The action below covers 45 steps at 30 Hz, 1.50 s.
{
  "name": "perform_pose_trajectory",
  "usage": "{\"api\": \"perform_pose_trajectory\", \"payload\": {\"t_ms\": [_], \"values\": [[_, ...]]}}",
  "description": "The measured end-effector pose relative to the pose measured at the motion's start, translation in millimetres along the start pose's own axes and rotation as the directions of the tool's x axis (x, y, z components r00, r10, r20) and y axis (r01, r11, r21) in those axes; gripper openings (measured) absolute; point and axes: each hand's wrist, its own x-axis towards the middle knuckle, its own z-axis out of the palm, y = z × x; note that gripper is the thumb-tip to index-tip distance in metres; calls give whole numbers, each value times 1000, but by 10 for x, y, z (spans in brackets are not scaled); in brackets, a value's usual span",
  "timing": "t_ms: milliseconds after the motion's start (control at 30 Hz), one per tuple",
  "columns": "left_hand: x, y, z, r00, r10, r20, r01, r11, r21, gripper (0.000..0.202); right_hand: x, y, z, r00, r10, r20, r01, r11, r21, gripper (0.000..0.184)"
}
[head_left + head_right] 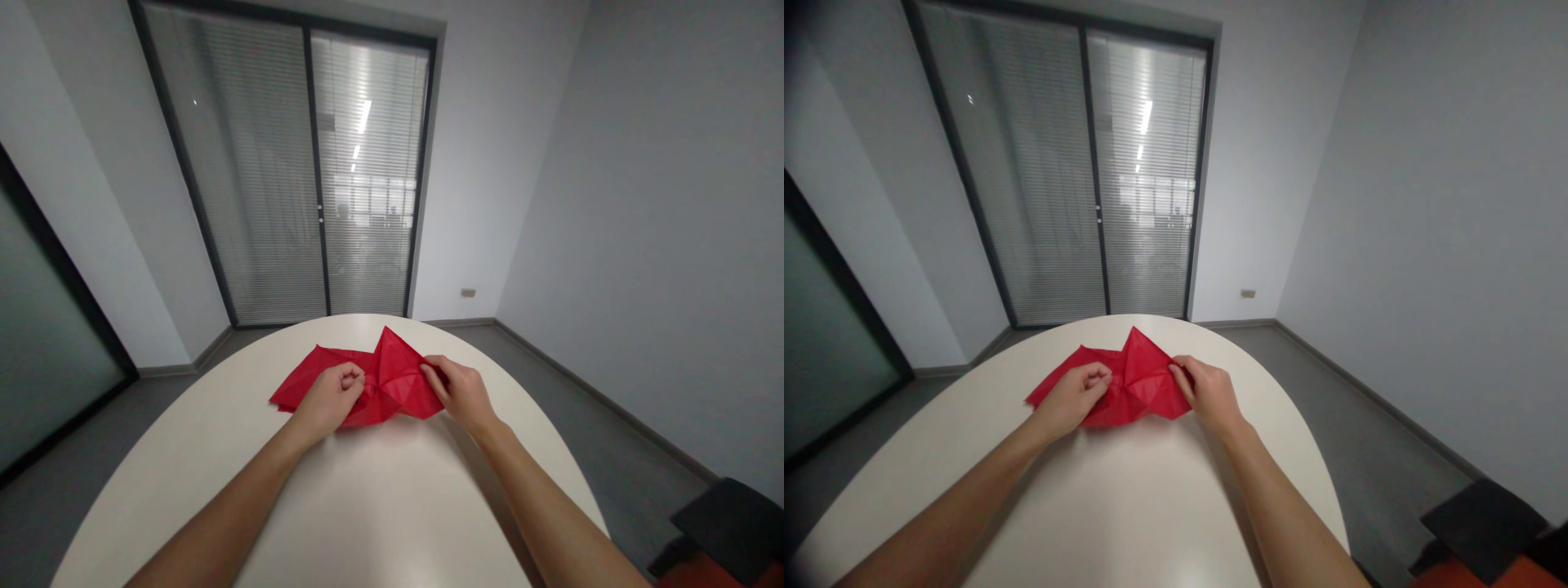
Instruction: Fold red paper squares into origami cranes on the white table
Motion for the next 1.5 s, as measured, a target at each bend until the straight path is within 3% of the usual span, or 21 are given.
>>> {"api": "perform_pose_trajectory", "payload": {"t_ms": [167,333,400,500,633,733,800,900,1000,1100,1200,1333,1400,1500], "values": [[-4,11,-96,997,75,-29,-75,997,16,28,4,-32,-10,996,93,-10,-92,993,79,23],[-48,100,-148,978,161,-130,-138,976,170,25,35,-48,15,971,240,-16,-220,913,344,26],[-66,139,-166,967,190,-169,-149,961,232,23,50,-47,38,943,328,60,-308,788,533,31],[-55,129,-185,949,190,-250,-135,966,220,24,57,-60,76,894,386,227,-397,448,801,40],[40,-33,-177,927,74,-368,-83,997,-8,26,47,-146,125,905,294,308,-337,52,940,58],[107,-191,-111,895,-20,-446,-26,995,-97,27,40,-256,174,916,205,344,-331,-97,939,63],[124,-281,-37,905,-80,-419,13,987,-162,29,36,-330,213,918,185,350,-333,-115,936,60],[112,-373,82,923,-148,-356,58,966,-252,33,27,-405,258,893,254,373,-356,-112,928,47],[96,-411,151,936,-140,-322,65,971,-230,35,25,-419,266,869,304,390,-393,-54,918,43],[107,-427,144,930,-75,-361,25,990,-140,32,39,-402,249,833,365,416,-450,11,893,44],[132,-447,98,900,-24,-435,-9,997,-73,29,65,-384,246,793,450,411,-464,9,886,45],[146,-450,58,878,-35,-478,-9,996,-90,33,84,-344,289,788,502,356,-428,32,903,47],[148,-436,49,904,-85,-419,-1,980,-199,37,80,-309,323,789,511,341,-420,43,907,45],[159,-426,24,968,-130,-214,57,947,-317,44,65,-250,374,787,528,320,-412,64,909,43]]}}
